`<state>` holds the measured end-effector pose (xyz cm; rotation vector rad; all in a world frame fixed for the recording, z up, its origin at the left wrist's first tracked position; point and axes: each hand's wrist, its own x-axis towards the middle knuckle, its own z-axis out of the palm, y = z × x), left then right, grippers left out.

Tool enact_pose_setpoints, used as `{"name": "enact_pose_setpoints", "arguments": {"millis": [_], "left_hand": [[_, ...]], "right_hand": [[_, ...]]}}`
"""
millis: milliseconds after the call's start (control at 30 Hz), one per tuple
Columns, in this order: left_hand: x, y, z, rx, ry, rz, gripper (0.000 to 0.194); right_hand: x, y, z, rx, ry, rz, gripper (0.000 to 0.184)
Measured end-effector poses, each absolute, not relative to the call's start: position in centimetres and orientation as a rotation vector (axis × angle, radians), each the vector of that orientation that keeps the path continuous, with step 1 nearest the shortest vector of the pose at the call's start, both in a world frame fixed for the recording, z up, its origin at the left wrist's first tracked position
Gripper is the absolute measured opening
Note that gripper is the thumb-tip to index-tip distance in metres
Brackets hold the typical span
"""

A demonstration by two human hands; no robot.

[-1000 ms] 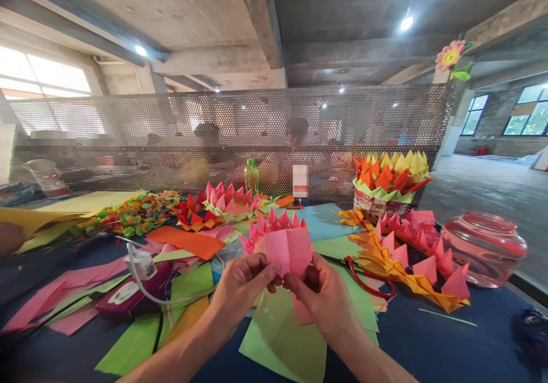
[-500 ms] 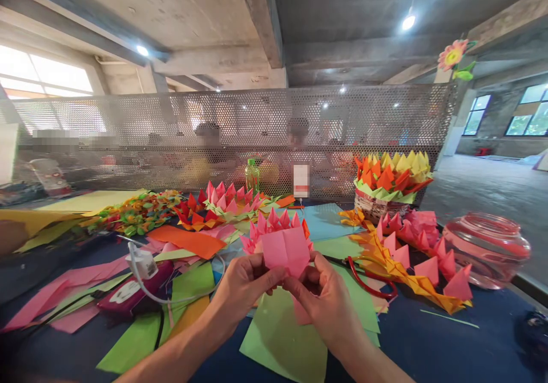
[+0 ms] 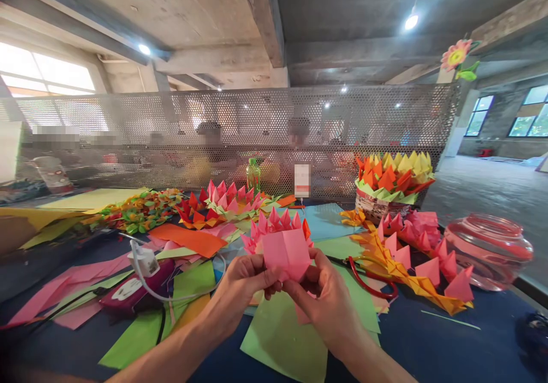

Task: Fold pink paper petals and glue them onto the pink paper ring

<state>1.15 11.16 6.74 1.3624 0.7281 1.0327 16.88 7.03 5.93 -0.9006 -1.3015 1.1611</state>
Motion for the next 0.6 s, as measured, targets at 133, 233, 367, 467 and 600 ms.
{"name": "enact_pose_setpoints", "arguments": {"millis": [133,233,367,467,600], "left_hand": [[0.99,11.02,6.85,1.373,0.712,1.007,0.038],[1.01,11.05,6.69,1.409,0.702,1.02,0.045],[1.1,11.13,6.63,1.432,0.704,1.029,0.05],[1.13,11.23,6.74,1.472,0.708,1.007,0.046],[1.19,11.39,6.72,1.518,0.72,0.956,0.039]], "right_hand": [[16.7,6.75,6.26,-0.877,-1.313,1.175,0.048],[16.68,6.67,6.39,-0.889,-1.305,1.175,0.049],[16.75,6.84,6.33,-0.929,-1.274,1.16,0.053],[16.75,7.01,6.16,-0.93,-1.218,1.139,0.059],[16.66,7.06,5.88,-0.934,-1.184,1.094,0.064]]}}
